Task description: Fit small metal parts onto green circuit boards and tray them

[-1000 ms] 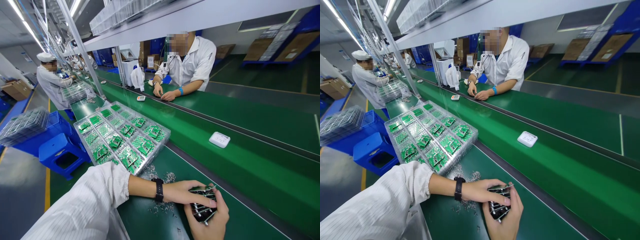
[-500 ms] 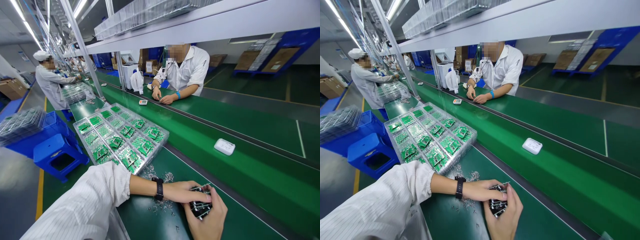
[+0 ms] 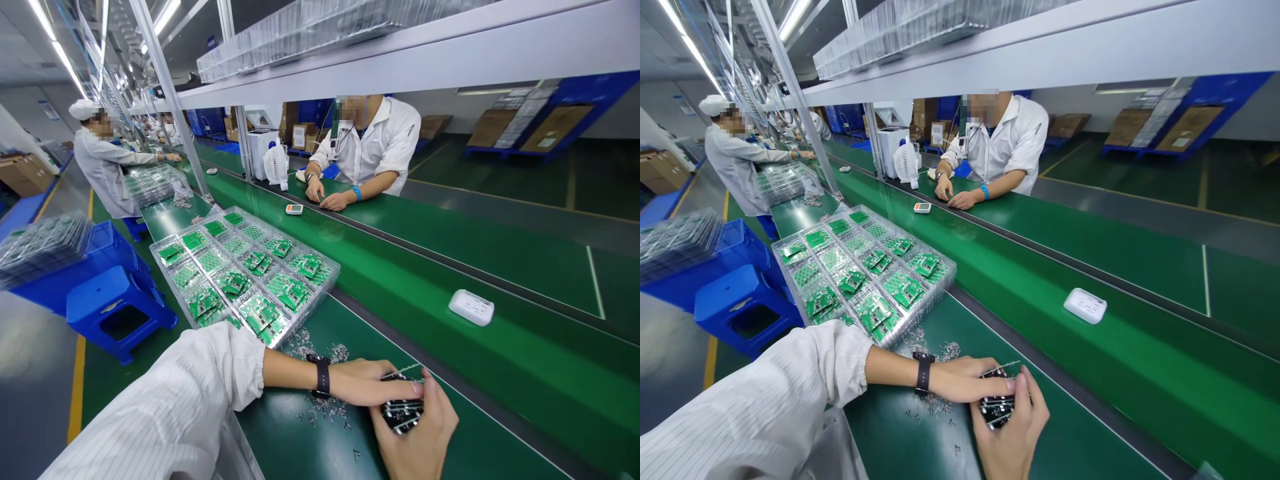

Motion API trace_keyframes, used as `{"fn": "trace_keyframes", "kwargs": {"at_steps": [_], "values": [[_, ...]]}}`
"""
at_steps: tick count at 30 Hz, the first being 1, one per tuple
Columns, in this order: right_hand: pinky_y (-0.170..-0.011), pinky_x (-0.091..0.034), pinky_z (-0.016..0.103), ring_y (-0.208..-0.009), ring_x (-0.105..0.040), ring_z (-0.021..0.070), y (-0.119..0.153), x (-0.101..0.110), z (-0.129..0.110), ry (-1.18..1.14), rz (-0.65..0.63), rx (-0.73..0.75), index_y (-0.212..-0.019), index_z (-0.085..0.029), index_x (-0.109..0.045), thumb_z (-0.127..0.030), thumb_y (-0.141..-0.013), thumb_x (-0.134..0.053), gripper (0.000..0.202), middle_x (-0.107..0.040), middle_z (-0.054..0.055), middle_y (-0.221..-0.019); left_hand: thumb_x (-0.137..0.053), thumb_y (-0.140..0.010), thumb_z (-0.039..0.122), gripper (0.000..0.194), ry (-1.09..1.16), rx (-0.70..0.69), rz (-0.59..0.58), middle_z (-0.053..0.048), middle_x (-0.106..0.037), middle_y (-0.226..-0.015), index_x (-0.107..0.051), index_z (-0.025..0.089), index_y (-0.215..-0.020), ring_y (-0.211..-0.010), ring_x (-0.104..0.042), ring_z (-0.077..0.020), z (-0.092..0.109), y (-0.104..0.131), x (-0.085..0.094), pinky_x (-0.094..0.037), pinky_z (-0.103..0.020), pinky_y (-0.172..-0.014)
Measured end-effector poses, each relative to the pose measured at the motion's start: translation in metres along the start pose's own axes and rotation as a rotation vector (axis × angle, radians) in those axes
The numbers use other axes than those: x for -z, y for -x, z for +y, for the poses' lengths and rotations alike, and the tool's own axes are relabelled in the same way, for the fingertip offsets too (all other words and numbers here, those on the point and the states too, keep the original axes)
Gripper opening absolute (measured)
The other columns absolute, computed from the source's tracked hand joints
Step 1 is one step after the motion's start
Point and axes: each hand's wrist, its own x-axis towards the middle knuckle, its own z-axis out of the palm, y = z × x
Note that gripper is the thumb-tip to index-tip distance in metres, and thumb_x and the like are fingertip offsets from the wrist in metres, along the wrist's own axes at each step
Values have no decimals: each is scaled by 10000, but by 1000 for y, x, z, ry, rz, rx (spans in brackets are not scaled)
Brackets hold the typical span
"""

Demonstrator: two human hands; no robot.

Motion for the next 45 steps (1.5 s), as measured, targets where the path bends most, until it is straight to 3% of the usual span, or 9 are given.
{"fn": "trace_keyframes", "kwargs": {"at_steps": [5, 10, 14, 20, 25, 31, 35, 39, 45], "values": [[-1021, -444, 646, -1317, -476, 442, 2, 2, -2, 4, -22, -78, -1562, -115, -382, -446, -897, -685, 802, -481, 261, -1413, -383, -918, 786, 678, -54, -38, -23, -78, -680, -1005, -663, 194, -1090, -1017, -657, -291, 3, -1, 2, -523, -400, -914], [-1027, -446, 640, -1292, -506, 445, -3, 6, -5, -14, -45, -116, -1549, -94, -396, -434, -877, -712, 817, -514, 263, -1383, -205, -1038, 600, 637, -42, -244, -41, -100, -674, -1065, -645, 151, -1136, -1043, -635, -252, 0, -3, 1, -492, -390, -999], [-1029, -438, 645, -1299, -507, 452, -7, 8, -12, -2, -12, -137, -1499, -92, -456, -437, -859, -740, 780, -543, 262, -1366, -238, -1035, 591, 639, 50, -168, 36, -119, -610, -1371, -510, 164, -1426, -1298, -549, -287, -3, -3, 0, -400, -456, -1143], [-1020, -451, 645, -1307, -517, 443, -5, 8, -17, -29, -6, -110, -1511, -119, -437, -455, -888, -724, 764, -543, 259, -1394, -310, -990, 389, 493, 140, -129, 112, -46, -619, -1418, -656, 209, -1292, -1336, -552, -247, -1, -3, 3, -391, -376, -1165], [-1003, -477, 629, -1313, -521, 423, -1, 6, -20, -51, -63, -58, -1493, -207, -465, -442, -924, -687, 655, -507, 220, -1445, -375, -960, 387, 708, -51, 12, 63, -94, -699, -1183, -211, 252, -1635, -1129, -674, -320, 4, 3, 10, -499, -460, -979], [-1012, -489, 625, -1319, -528, 415, 2, 5, -18, -78, -86, -131, -1512, -230, -460, -411, -921, -699, 662, -487, 205, -1465, -356, -954, 362, 506, -98, -35, 33, -65, -683, -1183, -509, 275, -1428, -1134, -643, -297, 1, 0, 15, -502, -407, -945], [-998, -513, 594, -1309, -543, 409, 3, 5, -17, -102, -138, -177, -1512, -250, -462, -442, -943, -664, 634, -499, 186, -1456, -291, -1010, 473, 457, -75, -43, -47, -33, -626, -1353, -563, 285, -1325, -1153, -640, -276, -1, -3, 13, -477, -394, -991], [-982, -532, 558, -1299, -557, 393, 5, 4, -16, -111, -132, -219, -1504, -266, -470, -417, -951, -658, 603, -498, 173, -1463, -279, -1015, 630, 543, -26, -66, -27, -36, -672, -1287, -583, 283, -1302, -1176, -637, -269, -2, 0, 13, -462, -390, -1020], [-968, -549, 514, -1269, -586, 353, 9, -5, -9, -121, -69, -206, -1490, -270, -482, -345, -957, -655, 565, -521, 161, -1433, -341, -1030, 599, 544, -56, -137, -17, -71, -702, -1269, -570, 255, -1383, -1138, -668, -257, -3, 3, 16, -477, -359, -988]]}}
